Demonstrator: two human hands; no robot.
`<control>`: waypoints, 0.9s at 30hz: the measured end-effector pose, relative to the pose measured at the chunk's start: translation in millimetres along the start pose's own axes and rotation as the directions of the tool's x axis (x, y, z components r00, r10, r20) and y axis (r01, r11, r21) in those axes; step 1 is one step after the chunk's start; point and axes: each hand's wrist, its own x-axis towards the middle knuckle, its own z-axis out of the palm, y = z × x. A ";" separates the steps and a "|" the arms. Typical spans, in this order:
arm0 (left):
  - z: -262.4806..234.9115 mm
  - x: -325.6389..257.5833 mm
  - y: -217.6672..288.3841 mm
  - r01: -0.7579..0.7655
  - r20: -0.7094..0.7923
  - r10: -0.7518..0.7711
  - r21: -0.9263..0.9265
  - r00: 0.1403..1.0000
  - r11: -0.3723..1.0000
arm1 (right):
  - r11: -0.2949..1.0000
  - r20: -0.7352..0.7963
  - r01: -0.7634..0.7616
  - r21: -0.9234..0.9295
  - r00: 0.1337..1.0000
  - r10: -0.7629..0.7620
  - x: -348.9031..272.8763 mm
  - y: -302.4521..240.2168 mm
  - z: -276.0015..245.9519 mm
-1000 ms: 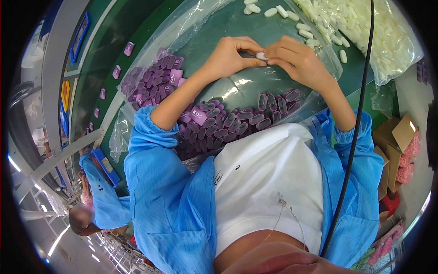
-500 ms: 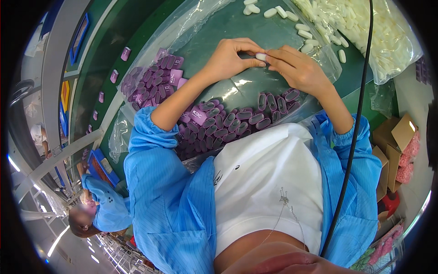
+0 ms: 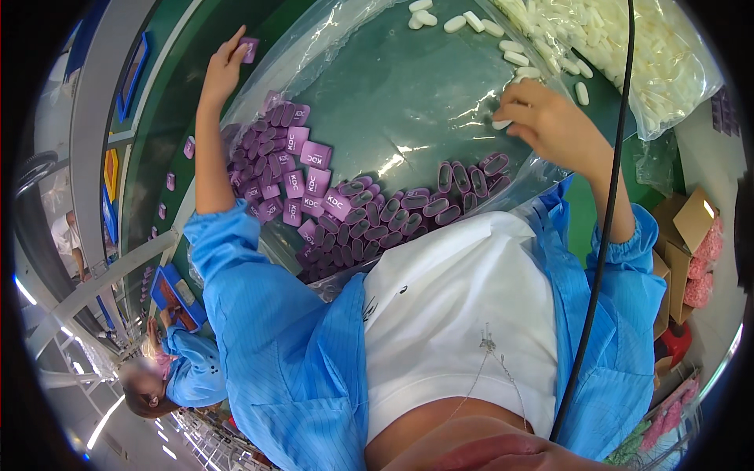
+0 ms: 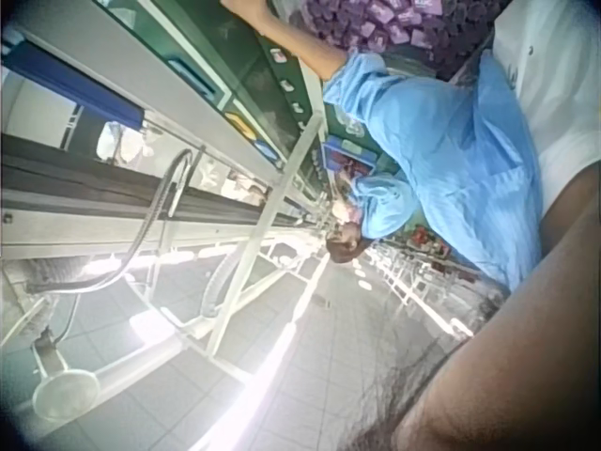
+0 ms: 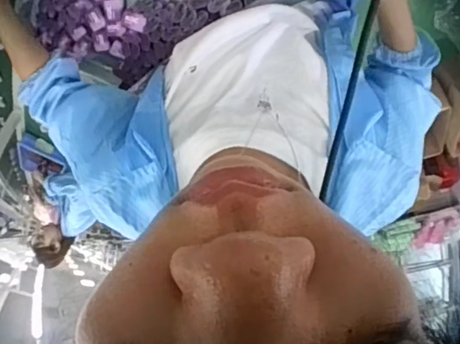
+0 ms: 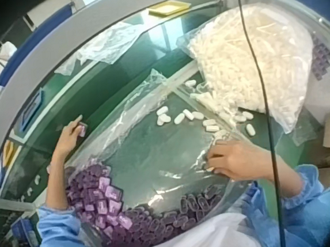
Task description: The person repeatedly picks up small white cylindrical objects and purple plastic capsule halves from a green work surface. They insert the white objects into the purple halves and place the assembled units into a pile. The process is continuous and repetitive.
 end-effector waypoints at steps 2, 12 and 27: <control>9.4 7.1 -59.9 0.047 0.133 -0.049 0.019 0.990 0.999 | 0.998 0.019 -0.015 -0.057 1.000 0.016 -4.4 -3.7 8.5; 66.7 -72.2 278.4 -0.449 0.119 0.478 -0.208 0.870 0.869 | 0.998 -0.249 0.006 -0.055 0.968 -0.020 -15.6 6.1 46.9; 124.5 -52.8 307.7 -0.449 0.198 0.550 -0.393 0.811 0.803 | 0.976 -0.499 -0.054 0.211 0.853 0.155 -15.7 -23.0 30.8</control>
